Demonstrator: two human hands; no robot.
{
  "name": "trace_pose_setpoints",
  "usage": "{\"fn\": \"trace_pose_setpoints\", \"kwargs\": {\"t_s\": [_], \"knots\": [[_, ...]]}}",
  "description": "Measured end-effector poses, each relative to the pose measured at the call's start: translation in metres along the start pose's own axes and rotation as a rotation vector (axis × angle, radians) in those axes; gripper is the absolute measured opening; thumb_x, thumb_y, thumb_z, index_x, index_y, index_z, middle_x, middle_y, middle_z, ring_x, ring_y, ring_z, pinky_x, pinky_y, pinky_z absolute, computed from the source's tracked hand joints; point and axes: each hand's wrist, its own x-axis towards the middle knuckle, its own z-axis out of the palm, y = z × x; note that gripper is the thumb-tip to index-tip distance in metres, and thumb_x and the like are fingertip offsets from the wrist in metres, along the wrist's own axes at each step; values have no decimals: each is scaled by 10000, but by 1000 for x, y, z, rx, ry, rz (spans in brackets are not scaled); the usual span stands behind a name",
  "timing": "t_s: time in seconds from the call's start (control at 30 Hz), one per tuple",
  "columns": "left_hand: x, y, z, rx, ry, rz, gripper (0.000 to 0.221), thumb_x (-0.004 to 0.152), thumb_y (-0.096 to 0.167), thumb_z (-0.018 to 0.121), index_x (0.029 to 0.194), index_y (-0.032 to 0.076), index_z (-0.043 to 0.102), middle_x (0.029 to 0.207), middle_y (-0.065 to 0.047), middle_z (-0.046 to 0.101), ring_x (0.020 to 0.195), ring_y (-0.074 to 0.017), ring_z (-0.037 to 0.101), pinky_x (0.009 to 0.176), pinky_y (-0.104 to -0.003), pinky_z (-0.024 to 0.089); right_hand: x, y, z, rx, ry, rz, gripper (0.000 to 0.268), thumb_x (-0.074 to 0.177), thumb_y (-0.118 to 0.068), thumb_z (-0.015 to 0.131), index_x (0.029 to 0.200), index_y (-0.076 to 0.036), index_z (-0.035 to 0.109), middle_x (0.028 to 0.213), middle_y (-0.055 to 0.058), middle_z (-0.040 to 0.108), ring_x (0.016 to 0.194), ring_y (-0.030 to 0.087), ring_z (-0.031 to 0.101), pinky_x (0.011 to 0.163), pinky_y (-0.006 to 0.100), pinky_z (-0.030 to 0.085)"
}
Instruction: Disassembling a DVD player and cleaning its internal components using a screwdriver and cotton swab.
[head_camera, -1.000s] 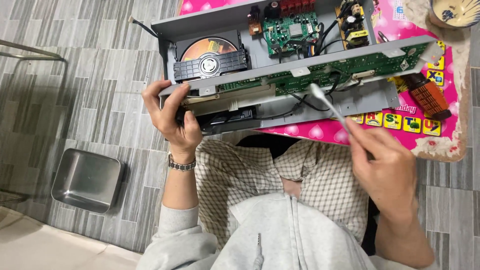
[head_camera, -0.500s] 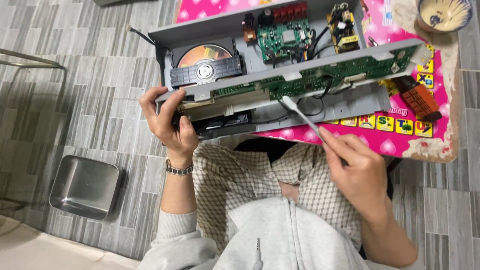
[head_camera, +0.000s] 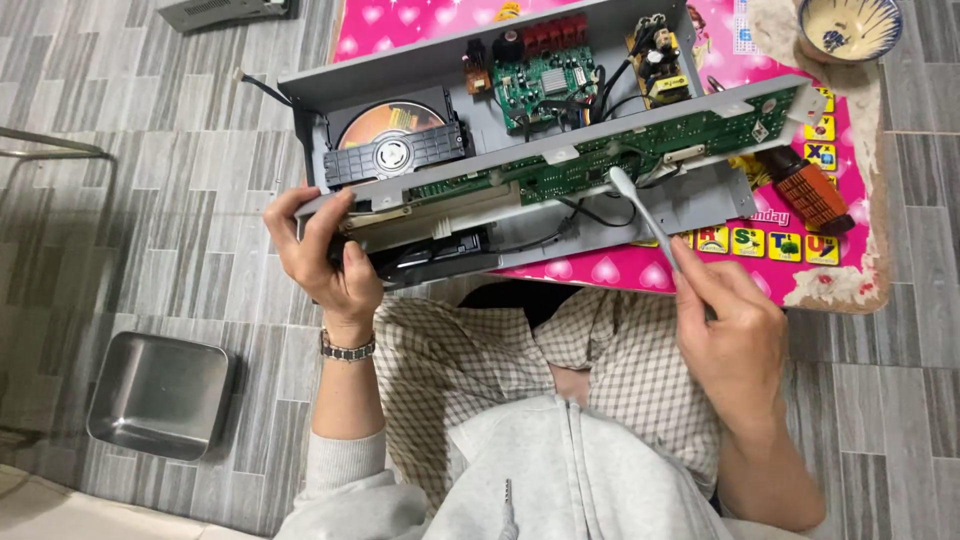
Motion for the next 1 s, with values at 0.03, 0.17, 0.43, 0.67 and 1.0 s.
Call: {"fn": "trace_pose_setpoints", "kwargs": {"t_s": [0.03,0.17,0.43,0.67,1.0], "knots": [[-1,-1,0,3,3,1,491,956,451,500,1140,55,723,1110,-188,505,1083,-367,530,985,-460,428,1,-5,-7,-21,21,22,346,975,-21,688,1303,-118,747,918,116,718,861,318,711,727,382,549],[-1,2,1,-11,15,8,508,964,471,492,1137,54,724,1101,-186,504,1075,-355,528,1010,-464,420,1,-1,18,77,-1,-35,349,898,-27,731,1217,-163,767,894,78,734,837,293,723,706,364,560],[-2,-3,1,20,-5,21,543,988,495,466,1137,41,722,1092,-193,507,1069,-360,535,1004,-475,416,-5,2,42,-2,62,-58,334,884,-113,750,1195,-233,772,864,4,715,770,224,713,661,328,562],[-3,-4,2,25,-1,14,533,977,494,471,1140,53,722,1096,-183,509,1066,-346,539,993,-471,420,1,-3,21,-6,105,-2,339,965,-65,690,1287,-158,743,882,79,695,773,284,697,642,375,542],[-1,-3,4,8,19,7,479,965,446,494,1137,62,722,1083,-170,504,1062,-357,535,1000,-481,414,7,-8,18,153,95,-29,327,944,14,692,1252,-80,749,889,131,714,764,301,689,672,379,534]]}}
